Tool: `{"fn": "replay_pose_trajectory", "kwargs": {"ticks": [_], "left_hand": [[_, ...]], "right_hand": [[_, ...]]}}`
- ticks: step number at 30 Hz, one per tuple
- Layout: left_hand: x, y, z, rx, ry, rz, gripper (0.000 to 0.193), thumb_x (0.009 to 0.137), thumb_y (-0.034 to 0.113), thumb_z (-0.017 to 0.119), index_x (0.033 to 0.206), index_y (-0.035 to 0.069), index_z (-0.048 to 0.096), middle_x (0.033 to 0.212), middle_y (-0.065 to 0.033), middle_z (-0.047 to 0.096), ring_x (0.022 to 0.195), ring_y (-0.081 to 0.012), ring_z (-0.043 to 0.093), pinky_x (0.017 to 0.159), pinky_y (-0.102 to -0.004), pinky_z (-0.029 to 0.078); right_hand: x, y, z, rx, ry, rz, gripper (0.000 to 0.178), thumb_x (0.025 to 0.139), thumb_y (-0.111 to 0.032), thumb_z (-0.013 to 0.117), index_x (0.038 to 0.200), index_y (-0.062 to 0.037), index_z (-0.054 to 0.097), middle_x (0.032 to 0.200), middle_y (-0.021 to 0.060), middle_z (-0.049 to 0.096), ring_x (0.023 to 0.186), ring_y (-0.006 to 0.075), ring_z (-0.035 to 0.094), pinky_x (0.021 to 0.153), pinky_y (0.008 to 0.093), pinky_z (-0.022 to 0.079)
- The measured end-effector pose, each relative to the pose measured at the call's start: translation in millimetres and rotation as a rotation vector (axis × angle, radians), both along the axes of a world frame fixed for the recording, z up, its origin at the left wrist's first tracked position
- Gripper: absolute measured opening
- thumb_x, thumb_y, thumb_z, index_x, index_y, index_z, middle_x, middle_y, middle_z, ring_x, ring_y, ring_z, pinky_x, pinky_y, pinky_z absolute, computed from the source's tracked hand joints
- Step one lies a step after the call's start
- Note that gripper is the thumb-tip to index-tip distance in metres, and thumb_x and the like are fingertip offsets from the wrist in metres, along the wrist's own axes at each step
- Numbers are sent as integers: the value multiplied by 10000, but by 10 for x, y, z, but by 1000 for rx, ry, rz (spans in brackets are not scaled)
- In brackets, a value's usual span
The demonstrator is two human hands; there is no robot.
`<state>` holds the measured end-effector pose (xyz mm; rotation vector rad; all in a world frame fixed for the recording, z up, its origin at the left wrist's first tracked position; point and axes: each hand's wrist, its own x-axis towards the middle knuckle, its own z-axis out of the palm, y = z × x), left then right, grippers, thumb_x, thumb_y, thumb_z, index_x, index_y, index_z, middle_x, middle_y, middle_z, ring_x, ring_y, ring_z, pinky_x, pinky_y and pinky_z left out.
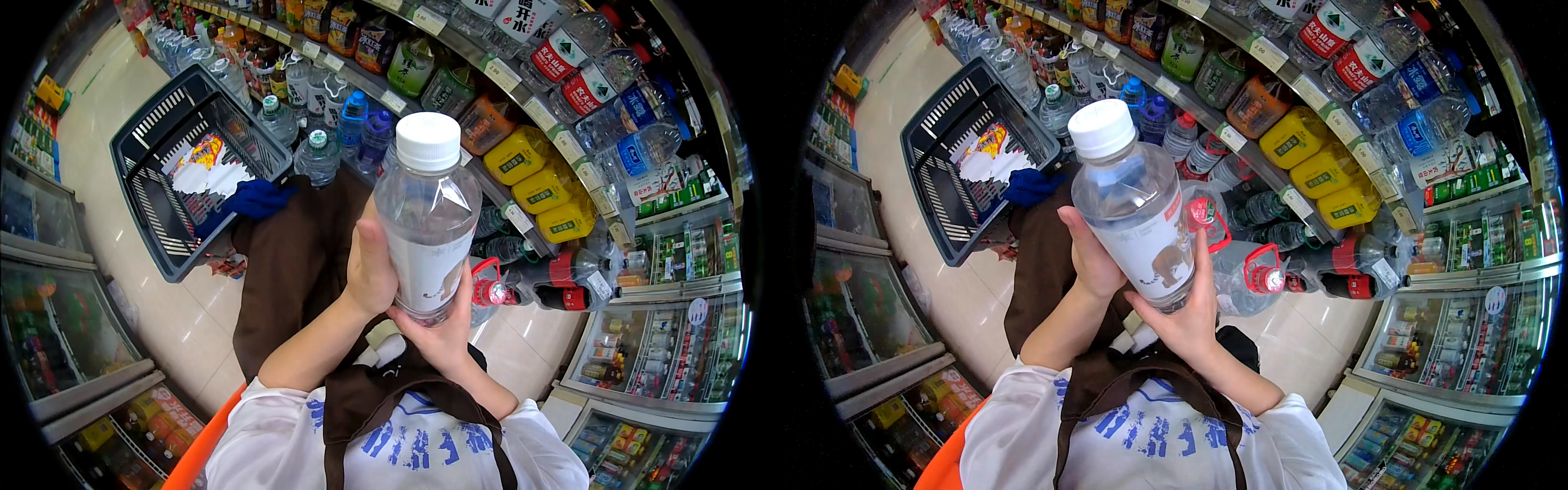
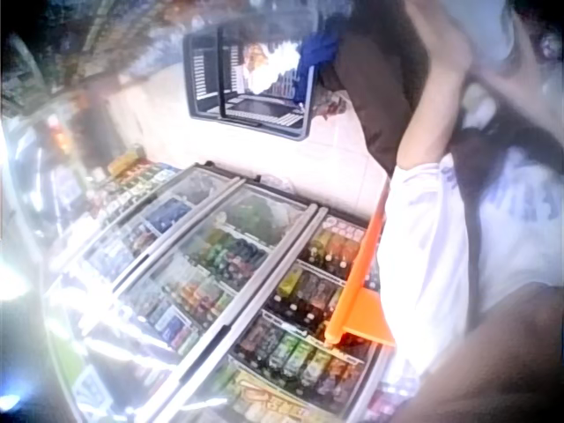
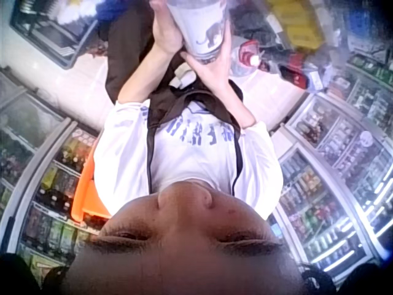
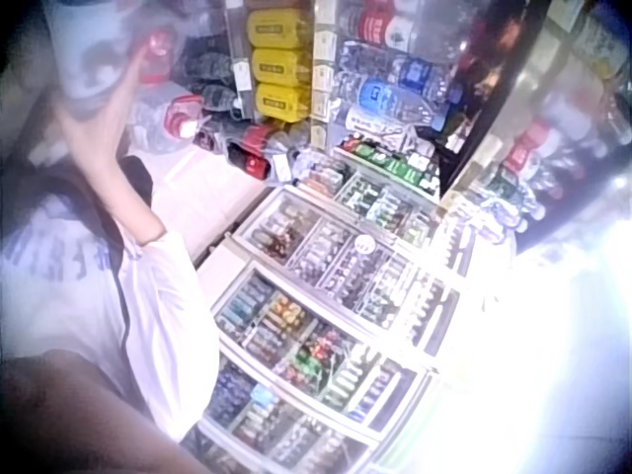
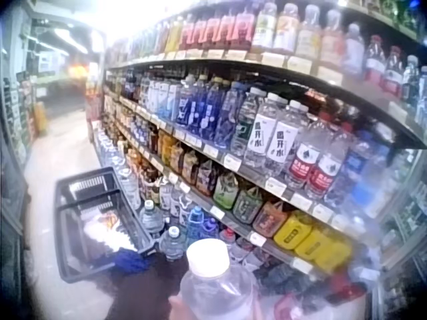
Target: The person wipes several plastic water bottles with a blue cloth and places them on a store shelf. They handle individual bottles and a six-pack of water, arranging them among other beverages in a retail aisle.
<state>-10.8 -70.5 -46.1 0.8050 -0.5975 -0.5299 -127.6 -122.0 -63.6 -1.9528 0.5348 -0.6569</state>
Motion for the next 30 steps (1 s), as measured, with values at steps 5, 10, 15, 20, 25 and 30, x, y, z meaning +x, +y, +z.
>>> {"fn": "replay_pose_trajectory", "kwargs": {"ticks": [5,10,15,20,25,30], "left_hand": [[33,-5,2,-12,89,-68,809,756,672,217,1220,14,297,1126,-167,461,952,-249,514,810,-361,414],[147,-4,-2,-215,413,-399,827,746,675,251,1231,5,254,1079,-248,456,832,-336,568,693,-437,480],[162,-59,60,-241,529,-398,801,764,669,175,1105,-11,424,907,-143,555,767,-218,577,637,-327,492],[154,-63,65,-192,557,-400,792,765,667,170,1097,-1,436,907,-132,558,758,-206,577,636,-314,491],[161,-62,52,-231,580,-467,826,743,694,176,1118,1,425,922,-140,555,760,-225,575,640,-323,488],[142,-54,-35,-383,530,-518,851,733,698,219,1168,-24,336,925,-229,528,769,-285,572,655,-361,481]], "right_hand": [[-35,-35,5,13,-1,80,964,569,-163,743,1268,72,123,1206,238,341,1087,289,419,862,355,369],[-97,-58,91,219,-138,355,991,601,-153,723,1293,39,40,1250,191,276,1148,254,350,889,347,358],[-31,-66,249,492,-136,431,1077,599,-150,716,1302,-32,-92,1300,185,198,1189,279,288,903,381,348],[-29,-40,307,665,-126,404,1101,579,-173,736,1304,-30,-81,1320,176,158,1211,273,247,940,381,295],[-91,-104,188,692,-40,436,1073,566,-163,744,1305,-12,-20,1309,167,193,1212,256,243,964,365,247],[-79,-124,65,532,8,409,1004,551,-160,745,1291,3,85,1271,148,264,1177,217,293,955,342,261]]}}
